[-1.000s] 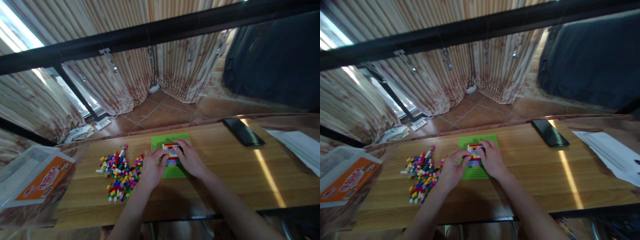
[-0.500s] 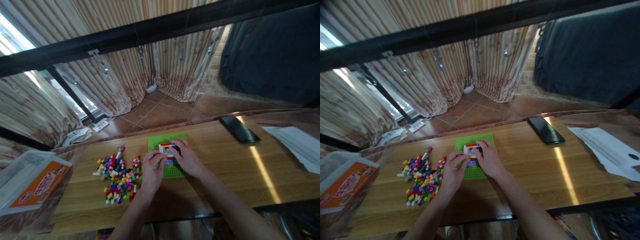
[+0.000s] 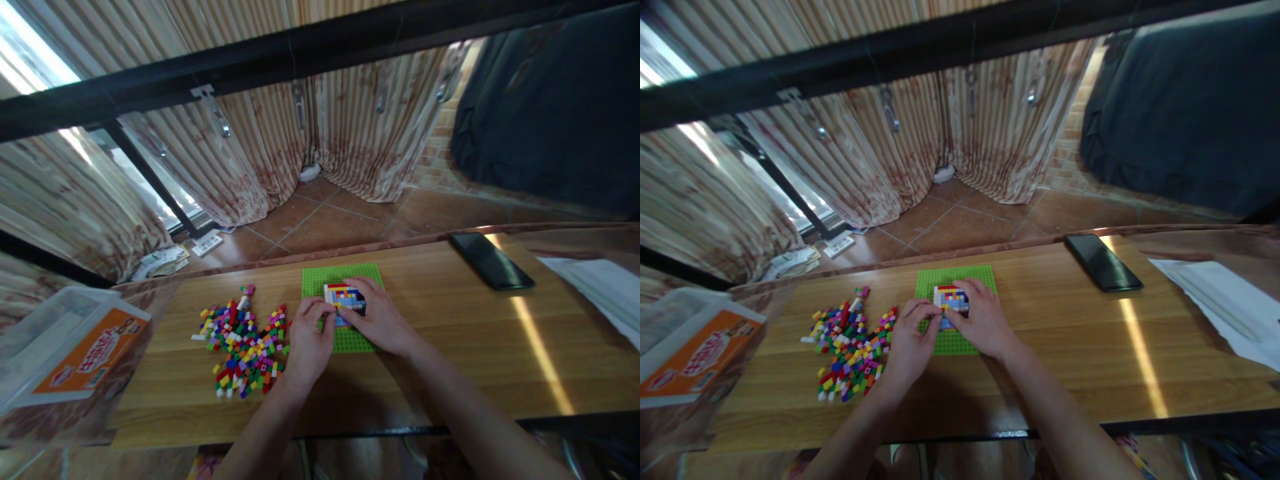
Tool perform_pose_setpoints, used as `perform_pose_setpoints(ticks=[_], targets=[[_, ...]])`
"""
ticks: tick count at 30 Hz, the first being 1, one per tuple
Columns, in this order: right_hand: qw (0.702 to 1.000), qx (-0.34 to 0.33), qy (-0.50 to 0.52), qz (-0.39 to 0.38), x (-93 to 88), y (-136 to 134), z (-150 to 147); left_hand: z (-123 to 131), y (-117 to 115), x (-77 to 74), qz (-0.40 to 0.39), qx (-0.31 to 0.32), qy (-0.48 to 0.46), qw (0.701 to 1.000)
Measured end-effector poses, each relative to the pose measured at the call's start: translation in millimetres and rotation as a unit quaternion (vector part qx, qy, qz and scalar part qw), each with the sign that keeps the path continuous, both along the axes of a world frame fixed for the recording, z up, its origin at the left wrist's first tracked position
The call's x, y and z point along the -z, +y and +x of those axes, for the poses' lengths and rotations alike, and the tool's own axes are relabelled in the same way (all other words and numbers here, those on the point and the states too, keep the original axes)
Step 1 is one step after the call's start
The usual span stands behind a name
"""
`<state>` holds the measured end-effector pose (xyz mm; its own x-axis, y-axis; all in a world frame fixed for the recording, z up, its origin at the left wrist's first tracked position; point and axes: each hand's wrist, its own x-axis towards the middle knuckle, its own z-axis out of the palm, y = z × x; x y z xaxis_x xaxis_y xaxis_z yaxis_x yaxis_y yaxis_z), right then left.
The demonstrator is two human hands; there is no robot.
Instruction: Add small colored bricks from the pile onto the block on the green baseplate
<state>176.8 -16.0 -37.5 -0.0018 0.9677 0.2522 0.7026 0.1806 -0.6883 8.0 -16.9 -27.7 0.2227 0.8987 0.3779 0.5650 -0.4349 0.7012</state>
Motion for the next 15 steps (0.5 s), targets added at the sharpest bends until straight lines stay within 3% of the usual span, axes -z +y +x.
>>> perform_pose_setpoints(ticks=[8,15], targets=[[0.999,-0.003,0.018,-0.033,-1.9,2.9,1.5,4.2,-0.4,-5.1,-0.040,-0.004,-0.046,0.998],[0.999,-0.002,0.050,-0.017,3.9,1.8,0.0,7.1,-0.8,-3.0,-0.053,-0.022,-0.085,0.995]])
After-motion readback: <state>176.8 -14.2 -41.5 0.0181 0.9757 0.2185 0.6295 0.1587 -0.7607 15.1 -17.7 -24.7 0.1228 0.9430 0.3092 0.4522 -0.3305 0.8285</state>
